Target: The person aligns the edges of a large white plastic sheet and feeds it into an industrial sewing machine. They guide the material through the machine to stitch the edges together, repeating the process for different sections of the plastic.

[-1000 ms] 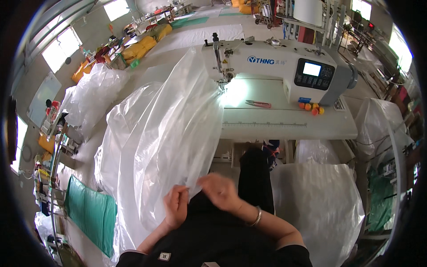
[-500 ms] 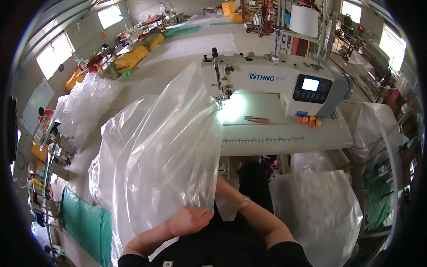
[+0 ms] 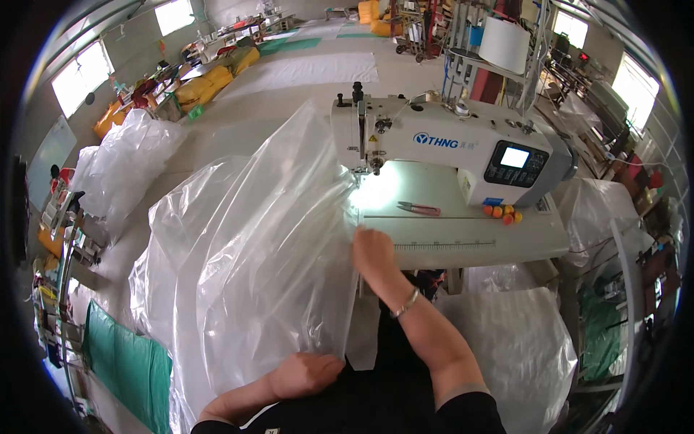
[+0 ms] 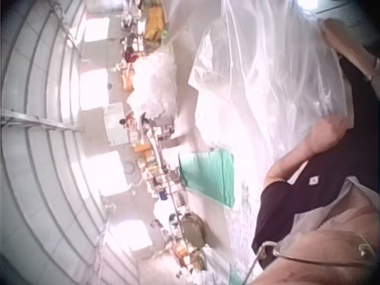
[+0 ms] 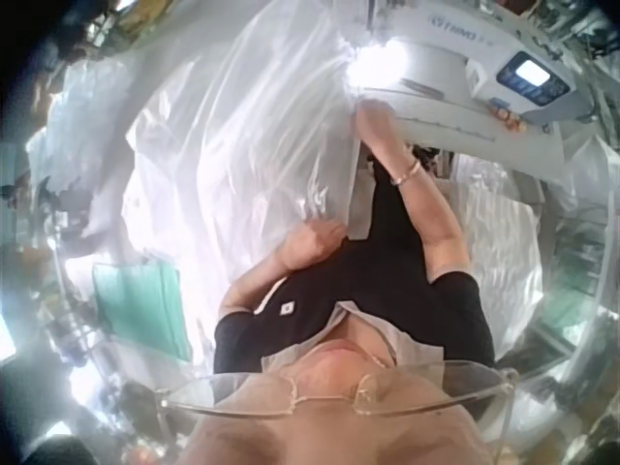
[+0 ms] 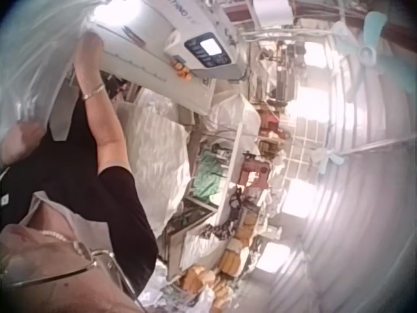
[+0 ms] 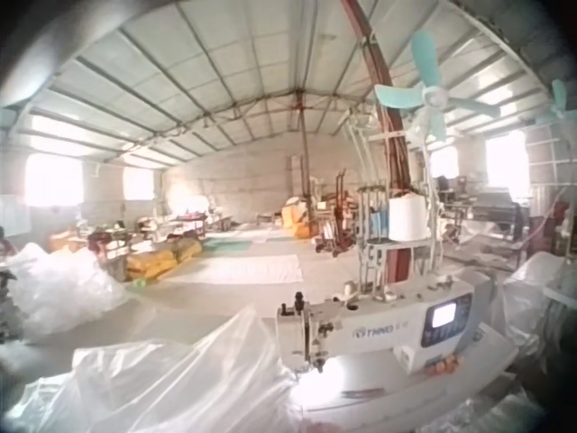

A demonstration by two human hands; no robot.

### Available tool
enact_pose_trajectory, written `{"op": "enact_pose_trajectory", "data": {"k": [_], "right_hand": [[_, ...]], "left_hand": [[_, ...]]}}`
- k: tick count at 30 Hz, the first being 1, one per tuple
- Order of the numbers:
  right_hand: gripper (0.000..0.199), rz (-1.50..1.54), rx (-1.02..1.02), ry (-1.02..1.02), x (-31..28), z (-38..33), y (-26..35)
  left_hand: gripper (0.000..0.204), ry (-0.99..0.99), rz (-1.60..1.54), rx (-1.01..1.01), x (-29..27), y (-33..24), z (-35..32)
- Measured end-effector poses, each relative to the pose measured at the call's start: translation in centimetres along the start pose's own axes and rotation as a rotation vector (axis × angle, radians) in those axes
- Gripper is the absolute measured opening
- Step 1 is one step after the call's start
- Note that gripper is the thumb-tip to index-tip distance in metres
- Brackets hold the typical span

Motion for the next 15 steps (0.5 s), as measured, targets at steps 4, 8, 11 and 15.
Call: {"op": "enact_pose_trajectory", "data": {"k": [4,8,11,15], "right_hand": [[0.018,0.076,0.034,0.010,-0.7,0.0,0.2],[0.017,0.091,0.042,-0.042,-0.1,1.5,-0.4],[0.016,0.141,0.097,-0.061,0.3,2.4,-0.7],[0.015,0.156,0.089,-0.104,1.0,3.3,-0.9]], "left_hand": [[0.012,-0.061,-0.017,-0.053,1.2,2.6,-0.2],[0.013,-0.106,0.013,-0.064,1.3,4.4,1.3],[0.011,-0.127,-0.011,-0.054,2.0,6.3,2.0],[0.007,-0.261,-0.119,-0.221,2.0,7.6,3.7]]}}
Point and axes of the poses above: each hand's wrist, its own z-axis towards the middle knuckle, its own x-axis out of the palm, y = z × x, the point moved 2 cm from there along z, towards the middle knuckle, and after that the axes turned 9 degrees about -y, right-handed, at the moved point
